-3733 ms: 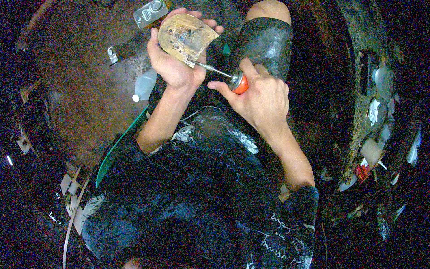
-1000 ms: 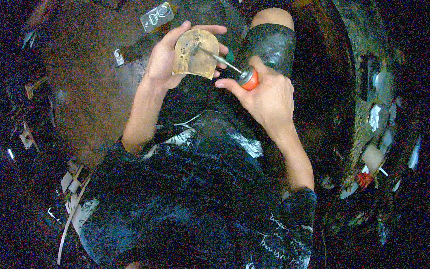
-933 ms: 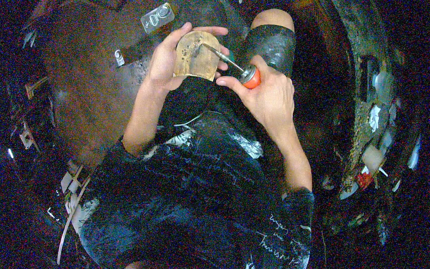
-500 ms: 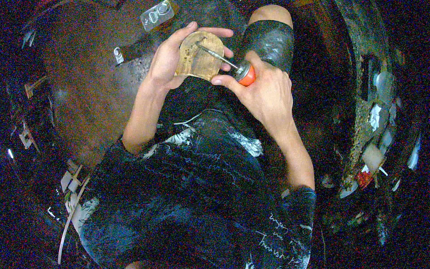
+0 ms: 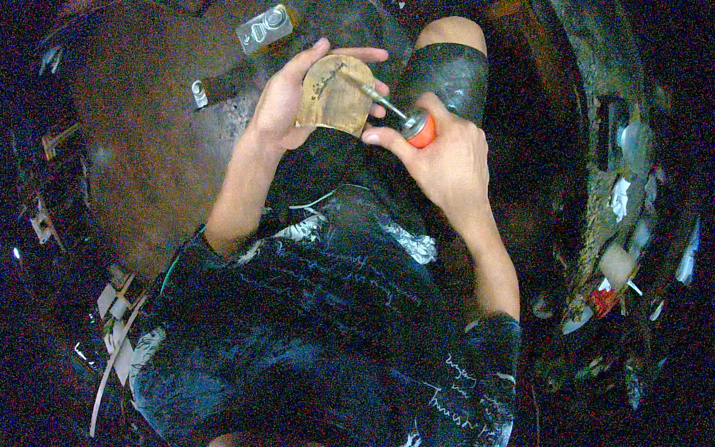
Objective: The person holds a small wooden piece and uses a rotary tool to carve its surface. They rotate the piece to access different areas and continue carving while seated.
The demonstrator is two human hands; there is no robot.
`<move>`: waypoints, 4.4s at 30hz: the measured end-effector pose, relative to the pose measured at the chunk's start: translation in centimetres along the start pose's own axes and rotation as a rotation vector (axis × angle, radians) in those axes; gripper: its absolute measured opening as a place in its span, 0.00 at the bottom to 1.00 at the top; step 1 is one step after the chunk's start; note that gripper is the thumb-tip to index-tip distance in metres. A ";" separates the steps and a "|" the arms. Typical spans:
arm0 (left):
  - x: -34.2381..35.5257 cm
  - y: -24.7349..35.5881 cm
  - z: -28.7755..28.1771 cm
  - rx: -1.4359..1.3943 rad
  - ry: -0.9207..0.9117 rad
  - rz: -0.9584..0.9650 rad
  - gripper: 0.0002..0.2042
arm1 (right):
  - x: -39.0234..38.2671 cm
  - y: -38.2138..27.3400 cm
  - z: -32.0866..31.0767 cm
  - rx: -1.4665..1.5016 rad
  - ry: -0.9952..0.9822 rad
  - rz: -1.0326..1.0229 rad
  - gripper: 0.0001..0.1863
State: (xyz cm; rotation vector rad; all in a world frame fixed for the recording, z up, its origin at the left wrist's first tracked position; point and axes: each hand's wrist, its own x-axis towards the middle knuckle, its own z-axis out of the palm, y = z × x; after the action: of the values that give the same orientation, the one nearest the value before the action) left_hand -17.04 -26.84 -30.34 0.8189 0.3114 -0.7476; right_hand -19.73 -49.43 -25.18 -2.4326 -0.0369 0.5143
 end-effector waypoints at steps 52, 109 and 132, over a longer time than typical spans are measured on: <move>0.5 -1.8 0.9 0.062 -0.032 0.109 0.48 | -0.4 -0.6 0.1 -0.102 -0.021 0.036 0.36; -1.3 1.0 8.4 0.671 -0.137 0.350 0.36 | -4.0 3.8 -2.6 1.450 0.305 0.110 0.20; -1.3 0.1 8.7 0.793 0.220 0.491 0.08 | -5.3 3.9 -2.6 1.176 0.328 0.002 0.21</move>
State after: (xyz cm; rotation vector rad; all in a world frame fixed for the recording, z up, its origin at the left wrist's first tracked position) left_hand -18.15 -32.74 -23.91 1.6616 -0.0155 -0.2954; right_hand -24.04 -54.80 -23.79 -1.3233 0.3181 0.0565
